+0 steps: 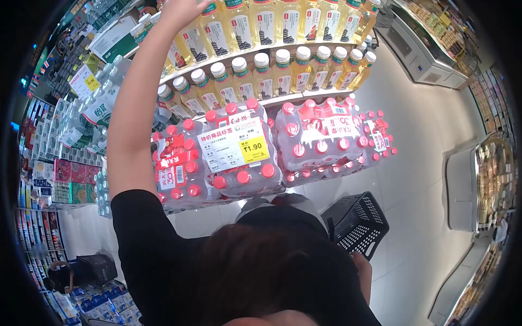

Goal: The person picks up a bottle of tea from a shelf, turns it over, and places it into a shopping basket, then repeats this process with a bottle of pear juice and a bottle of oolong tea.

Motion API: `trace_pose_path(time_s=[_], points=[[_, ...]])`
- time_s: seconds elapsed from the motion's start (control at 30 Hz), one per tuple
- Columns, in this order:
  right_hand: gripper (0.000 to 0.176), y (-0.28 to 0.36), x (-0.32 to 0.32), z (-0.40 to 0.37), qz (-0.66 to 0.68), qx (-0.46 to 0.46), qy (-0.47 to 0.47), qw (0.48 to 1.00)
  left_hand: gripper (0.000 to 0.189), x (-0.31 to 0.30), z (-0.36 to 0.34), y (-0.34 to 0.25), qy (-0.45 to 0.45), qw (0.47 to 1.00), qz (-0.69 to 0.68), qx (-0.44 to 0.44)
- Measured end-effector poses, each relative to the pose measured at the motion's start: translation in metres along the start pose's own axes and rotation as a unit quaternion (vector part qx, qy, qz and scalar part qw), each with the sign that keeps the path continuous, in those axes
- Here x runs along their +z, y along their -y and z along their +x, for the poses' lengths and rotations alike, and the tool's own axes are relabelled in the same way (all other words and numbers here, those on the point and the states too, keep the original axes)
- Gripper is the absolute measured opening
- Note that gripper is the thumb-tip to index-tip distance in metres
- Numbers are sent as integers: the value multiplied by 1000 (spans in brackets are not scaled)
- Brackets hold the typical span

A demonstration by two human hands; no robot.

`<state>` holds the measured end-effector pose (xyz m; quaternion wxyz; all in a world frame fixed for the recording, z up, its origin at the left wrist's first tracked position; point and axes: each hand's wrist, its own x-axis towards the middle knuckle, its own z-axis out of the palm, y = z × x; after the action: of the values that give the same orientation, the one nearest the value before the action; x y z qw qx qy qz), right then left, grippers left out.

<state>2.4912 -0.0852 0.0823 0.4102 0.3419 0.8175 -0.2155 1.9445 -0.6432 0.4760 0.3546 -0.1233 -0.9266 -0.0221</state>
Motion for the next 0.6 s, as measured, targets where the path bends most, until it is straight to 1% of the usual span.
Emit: trace_pose_path(time_s=[0.1, 0.17, 0.2, 0.23, 0.3, 0.33, 0.4, 0.5, 0.6], points=[[42, 66, -61, 18, 42, -81, 21, 996, 27, 9, 16, -1, 42, 998, 19, 34], [39, 15, -63, 147, -16, -160, -15, 987, 26, 7, 22, -6, 88, 995, 49, 1], [40, 33, -80, 141, -16, -185, -64, 981, 26, 6, 24, -7, 111, 992, 65, -13], [41, 61, -103, 129, -15, -209, -113, 971, 26, 9, 25, -6, 95, 993, 65, -1], [41, 98, -134, 123, -25, -251, -146, 957, 27, 17, 23, -3, 65, 996, 64, 25], [38, 108, -143, 129, -11, -260, -161, 952, 27, 16, 23, -6, 82, 995, 50, 9], [36, 137, -162, 116, -10, -310, -193, 931, 28, 10, 26, -12, 114, 993, 23, -23], [33, 170, -178, 92, -28, -365, -237, 900, 27, 39, 30, 13, 18, 999, 27, 30], [30, 197, -191, 64, -51, -384, -268, 882, 26, 27, 25, -7, 78, 993, 87, 9]])
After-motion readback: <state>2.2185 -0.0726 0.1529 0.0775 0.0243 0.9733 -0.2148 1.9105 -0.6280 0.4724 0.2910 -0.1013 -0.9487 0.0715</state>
